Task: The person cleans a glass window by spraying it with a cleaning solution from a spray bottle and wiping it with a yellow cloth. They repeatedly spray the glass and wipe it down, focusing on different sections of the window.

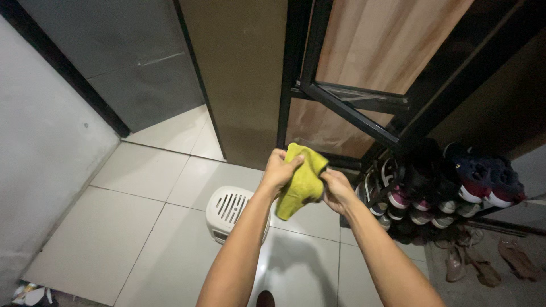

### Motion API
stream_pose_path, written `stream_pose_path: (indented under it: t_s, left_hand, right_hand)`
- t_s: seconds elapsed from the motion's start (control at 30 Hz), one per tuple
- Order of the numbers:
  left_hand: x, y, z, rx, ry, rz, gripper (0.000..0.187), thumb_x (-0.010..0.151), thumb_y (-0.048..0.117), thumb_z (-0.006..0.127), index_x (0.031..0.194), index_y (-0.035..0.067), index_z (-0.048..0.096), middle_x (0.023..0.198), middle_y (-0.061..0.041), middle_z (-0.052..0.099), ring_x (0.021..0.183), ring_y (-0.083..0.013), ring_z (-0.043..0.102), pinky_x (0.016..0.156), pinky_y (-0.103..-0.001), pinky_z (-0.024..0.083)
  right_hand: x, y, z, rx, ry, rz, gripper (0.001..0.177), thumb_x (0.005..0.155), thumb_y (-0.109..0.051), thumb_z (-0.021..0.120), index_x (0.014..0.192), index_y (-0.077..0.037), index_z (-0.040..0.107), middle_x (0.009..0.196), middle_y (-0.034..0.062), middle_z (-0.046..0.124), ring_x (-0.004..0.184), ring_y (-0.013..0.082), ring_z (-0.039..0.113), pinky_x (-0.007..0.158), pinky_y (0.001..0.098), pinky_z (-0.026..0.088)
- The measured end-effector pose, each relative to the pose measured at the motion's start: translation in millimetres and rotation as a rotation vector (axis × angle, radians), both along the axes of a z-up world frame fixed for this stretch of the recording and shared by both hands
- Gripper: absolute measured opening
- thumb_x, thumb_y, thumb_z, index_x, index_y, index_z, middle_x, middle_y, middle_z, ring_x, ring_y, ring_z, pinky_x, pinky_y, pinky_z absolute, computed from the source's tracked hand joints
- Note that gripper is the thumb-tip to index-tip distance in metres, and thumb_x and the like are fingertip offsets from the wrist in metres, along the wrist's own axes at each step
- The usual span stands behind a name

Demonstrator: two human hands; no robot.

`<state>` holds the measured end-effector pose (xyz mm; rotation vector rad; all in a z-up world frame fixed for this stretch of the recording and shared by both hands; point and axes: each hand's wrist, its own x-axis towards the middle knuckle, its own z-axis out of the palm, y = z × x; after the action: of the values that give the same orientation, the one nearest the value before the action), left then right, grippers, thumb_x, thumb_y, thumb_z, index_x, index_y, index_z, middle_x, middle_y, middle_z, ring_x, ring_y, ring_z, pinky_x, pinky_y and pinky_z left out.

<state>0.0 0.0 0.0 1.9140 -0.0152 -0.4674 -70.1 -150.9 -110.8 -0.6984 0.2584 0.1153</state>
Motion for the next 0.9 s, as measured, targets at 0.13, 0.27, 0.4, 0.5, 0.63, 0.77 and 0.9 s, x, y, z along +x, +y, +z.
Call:
stream_pose_path:
  t_s: [0.13,0.27,0.4,0.5,0.63,0.77,0.9]
  left_hand:
    - [8.2,13.8,-21.1,-0.191,0.11,-0.025,0.077,0.074,0.003,0.081,0.138,-0.002,0.038,0.114,-0.021,0.066,0.098,-0.0268,0.071,0.083,-0.039,0.062]
    - [3.1,17.1,-27.8,-0.354,0.099,-0.03,0.077,0.074,-0.006,0.078,0.138,-0.003,0.035,0.115,-0.022,0.068,0.099,-0.027,0.073,0.081,-0.038,0.064]
    - [4.5,13.0,-25.8,-0.418,0.124,0.038,0.069,0.08,-0.004,0.071,0.138,-0.001,0.034,0.114,-0.023,0.068,0.099,-0.0296,0.073,0.079,-0.041,0.064]
    - [10.2,16.6,-36.1,-0.425,0.064,0.043,0.062,0.085,0.0,0.075,0.135,-0.004,0.038,0.114,-0.023,0.069,0.098,-0.0274,0.073,0.08,-0.039,0.063]
    - [19.5,28.1,-56.7,-0.439,0.094,0.023,0.05,0.093,0.011,0.071,0.131,-0.009,0.045,0.114,-0.022,0.069,0.098,-0.0256,0.073,0.081,-0.037,0.063]
    - [26.2,35.0,-59.1,-0.451,0.142,0.002,0.048,0.096,0.02,0.068,0.129,-0.007,0.046,0.113,-0.021,0.068,0.097,-0.0237,0.071,0.08,-0.037,0.062]
    - [23.4,39.0,-34.2,-0.508,0.24,0.027,0.057,0.093,0.015,0.071,0.136,-0.004,0.039,0.119,-0.023,0.066,0.102,-0.0266,0.072,0.085,-0.04,0.062]
  right_hand:
    - [-4.6,-3.9,3.1,0.012,0.052,-0.125,0.035,0.103,-0.009,0.042,0.128,0.007,0.06,0.123,0.0186,0.07,0.108,0.0279,0.07,0.091,0.0387,0.059]
    - [-12.5,-11.0,18.4,0.197,0.045,-0.175,0.043,0.103,-0.025,0.05,0.13,0.008,0.058,0.121,0.0198,0.071,0.105,0.0285,0.072,0.09,0.0404,0.06]
    - [-14.9,-9.0,20.1,-0.102,-0.027,-0.09,0.064,0.087,0.0,0.07,0.145,-0.003,0.042,0.122,0.0189,0.068,0.106,0.0267,0.07,0.091,0.0416,0.06]
    - [-11.1,-2.2,15.1,-0.032,-0.024,-0.159,0.074,0.085,0.004,0.07,0.15,-0.002,0.036,0.121,0.0208,0.069,0.105,0.0271,0.071,0.09,0.0418,0.061]
    - [-6.2,0.4,10.4,0.015,-0.044,-0.18,0.06,0.09,0.0,0.067,0.143,-0.001,0.039,0.121,0.0215,0.068,0.104,0.0263,0.072,0.089,0.0406,0.062]
    - [3.3,5.1,4.5,-0.006,-0.021,-0.229,0.042,0.094,-0.001,0.064,0.128,-0.008,0.041,0.112,0.0177,0.066,0.097,0.0249,0.071,0.081,0.0405,0.062]
    - [16.4,9.7,-13.8,0.053,-0.024,-0.245,0.026,0.094,-0.003,0.059,0.109,-0.013,0.04,0.106,0.014,0.066,0.093,0.0252,0.071,0.074,0.0415,0.064]
